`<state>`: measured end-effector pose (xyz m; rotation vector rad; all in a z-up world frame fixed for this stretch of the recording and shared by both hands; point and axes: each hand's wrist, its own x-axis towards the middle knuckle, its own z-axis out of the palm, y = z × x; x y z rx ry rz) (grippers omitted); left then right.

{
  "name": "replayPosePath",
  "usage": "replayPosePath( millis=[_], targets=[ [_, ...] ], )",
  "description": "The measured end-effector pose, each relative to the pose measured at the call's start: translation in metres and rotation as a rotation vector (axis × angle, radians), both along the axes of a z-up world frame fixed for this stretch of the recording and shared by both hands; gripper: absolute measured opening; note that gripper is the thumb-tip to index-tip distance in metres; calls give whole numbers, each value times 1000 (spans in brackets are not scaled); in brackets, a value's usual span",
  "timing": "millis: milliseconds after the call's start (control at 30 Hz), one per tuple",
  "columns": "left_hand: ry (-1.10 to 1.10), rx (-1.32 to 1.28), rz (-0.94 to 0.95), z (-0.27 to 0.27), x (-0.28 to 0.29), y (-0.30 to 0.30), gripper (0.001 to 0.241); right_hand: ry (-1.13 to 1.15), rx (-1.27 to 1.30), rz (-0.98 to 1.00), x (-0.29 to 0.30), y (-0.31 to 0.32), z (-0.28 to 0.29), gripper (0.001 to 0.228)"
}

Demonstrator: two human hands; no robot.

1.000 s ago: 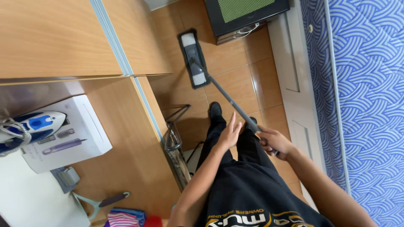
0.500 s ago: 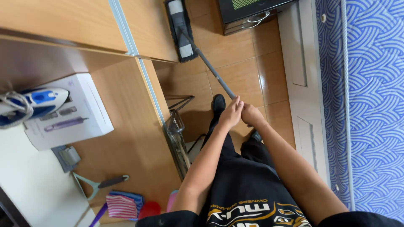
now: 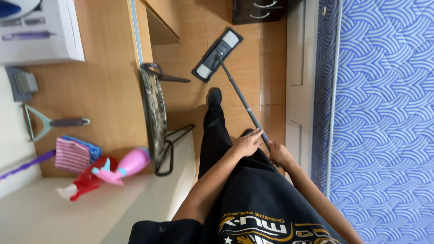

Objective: The person sprays a cleaning solution from a pink bottle onto the tiled floor and then uses a flat mop to clean the area. They move the mop back and forth across the floor, working around furniture and along the base of a bed.

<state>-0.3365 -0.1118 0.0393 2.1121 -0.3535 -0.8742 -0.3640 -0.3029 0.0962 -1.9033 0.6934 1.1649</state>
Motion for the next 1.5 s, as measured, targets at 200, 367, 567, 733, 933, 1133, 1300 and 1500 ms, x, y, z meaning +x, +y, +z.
replayPosePath(
  millis=[200,367,567,733,933,1133,1300,1500],
  targets=[
    [45,-131,-13,3,-88,4,65,-247,-120,239,-114,-12,20,65],
    [26,-19,274,59,-78,27,66,-422,-92,278,-85,5,-11,55],
    [-353,140,706,123,-68,89,51,-242,-134,320,6,51,0,57],
    [-136,114,847,142,-77,126,48,-200,-102,362,-19,52,58,64],
    [-66,100,432,72,-163,84,52,-56,-32,308,-129,42,115,69],
    [82,11,92,77,-225,53,66,160,-18,371,-200,26,140,69],
    [178,70,84,72,-251,56,74,128,-18,598,-179,37,129,73],
    [218,170,403,42,-223,42,86,54,216,739,-70,78,116,48]
  ],
)
